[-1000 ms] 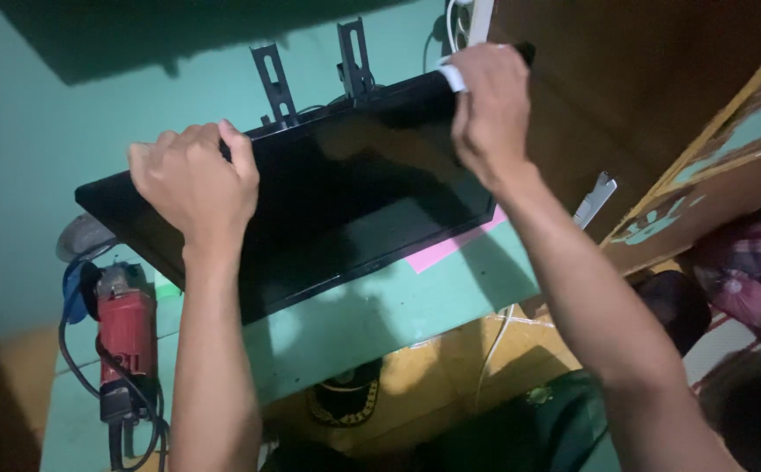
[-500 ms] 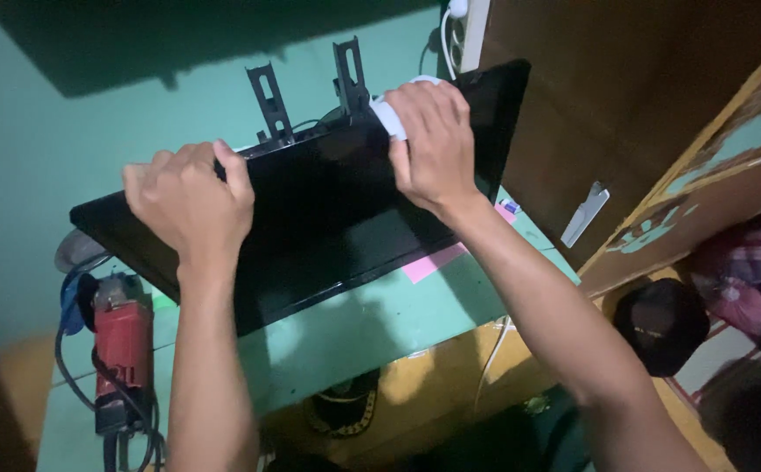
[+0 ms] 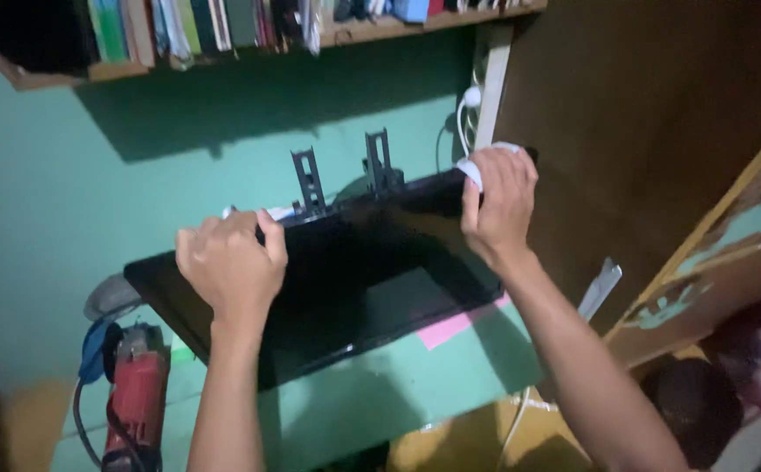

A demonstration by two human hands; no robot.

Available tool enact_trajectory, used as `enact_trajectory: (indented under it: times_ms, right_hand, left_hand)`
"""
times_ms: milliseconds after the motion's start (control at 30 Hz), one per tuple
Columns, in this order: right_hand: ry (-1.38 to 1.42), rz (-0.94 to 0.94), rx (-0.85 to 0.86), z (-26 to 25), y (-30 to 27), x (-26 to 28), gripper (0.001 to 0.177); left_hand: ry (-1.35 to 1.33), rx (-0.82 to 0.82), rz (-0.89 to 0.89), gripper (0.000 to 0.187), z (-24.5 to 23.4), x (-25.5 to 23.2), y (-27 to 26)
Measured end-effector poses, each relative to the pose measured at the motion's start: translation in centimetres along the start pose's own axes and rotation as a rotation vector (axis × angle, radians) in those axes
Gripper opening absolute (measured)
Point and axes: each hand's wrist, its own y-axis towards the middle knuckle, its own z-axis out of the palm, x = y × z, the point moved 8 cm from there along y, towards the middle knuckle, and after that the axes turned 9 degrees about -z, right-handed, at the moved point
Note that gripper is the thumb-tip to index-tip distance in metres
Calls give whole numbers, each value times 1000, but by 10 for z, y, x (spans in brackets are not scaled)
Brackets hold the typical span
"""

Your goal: Wiping the screen and frame of a monitor using a white cloth.

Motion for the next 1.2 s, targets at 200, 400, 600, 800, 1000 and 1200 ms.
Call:
enact_trajectory:
  times_ms: [200, 400, 600, 800, 1000, 1200]
  right_hand:
    - [67, 112, -47, 10, 10, 29, 19]
    - [58, 1, -66, 8, 21, 73, 40]
    - [111, -86, 29, 9, 15, 52, 41]
    - [4, -35, 33, 4, 2, 0, 32]
    - [-18, 37, -2, -5, 5, 11, 31]
    - [-2, 100, 11, 6, 8, 47, 38]
  left_hand:
    - [27, -14, -10, 26, -2, -1, 4]
    - [27, -34, -27, 25, -1, 2, 5]
    - [19, -9, -10, 23, -8, -3, 8]
    - [3, -24, 11, 25, -2, 1, 3]
    - [-15, -23, -10, 25, -5, 2, 3]
    - [-32, 1, -23, 26, -3, 5, 1]
